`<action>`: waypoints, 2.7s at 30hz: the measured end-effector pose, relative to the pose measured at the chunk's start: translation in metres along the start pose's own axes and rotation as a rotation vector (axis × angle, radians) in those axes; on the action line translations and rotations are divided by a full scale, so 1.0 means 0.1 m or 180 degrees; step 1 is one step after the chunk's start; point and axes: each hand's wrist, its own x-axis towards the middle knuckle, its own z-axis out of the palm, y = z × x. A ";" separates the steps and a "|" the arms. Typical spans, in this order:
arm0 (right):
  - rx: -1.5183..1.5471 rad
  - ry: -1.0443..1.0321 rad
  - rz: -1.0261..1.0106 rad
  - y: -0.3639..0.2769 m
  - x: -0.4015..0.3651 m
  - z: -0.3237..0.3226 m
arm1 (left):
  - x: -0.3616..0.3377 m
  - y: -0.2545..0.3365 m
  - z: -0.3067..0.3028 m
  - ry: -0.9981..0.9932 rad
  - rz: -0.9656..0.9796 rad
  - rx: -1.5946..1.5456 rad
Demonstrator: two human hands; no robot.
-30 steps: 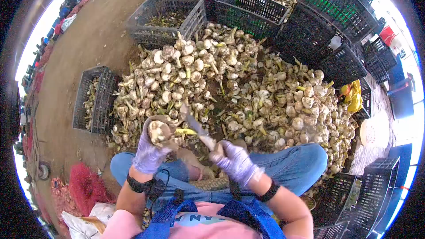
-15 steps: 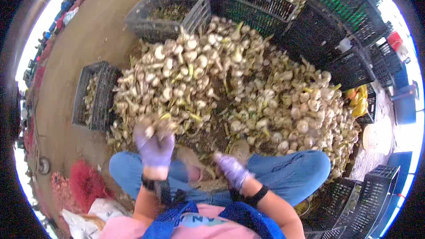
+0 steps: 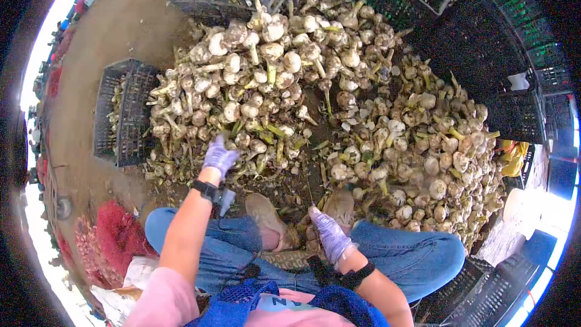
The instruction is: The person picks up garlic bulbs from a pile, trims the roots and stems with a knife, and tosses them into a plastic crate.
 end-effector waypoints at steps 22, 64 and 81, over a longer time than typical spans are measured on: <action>-0.4703 -0.0023 -0.3664 -0.33 -1.27 0.32 | -2.10 1.23 -1.26 -0.1231 0.2198 -0.2711; -0.1004 -0.1638 -0.2519 0.29 -0.99 0.48 | -2.51 1.35 -0.96 -0.1516 0.1052 -0.6524; -0.2176 -0.0609 -0.2355 -0.16 -0.94 0.14 | -2.21 1.40 -1.11 -0.0642 0.1641 -0.3655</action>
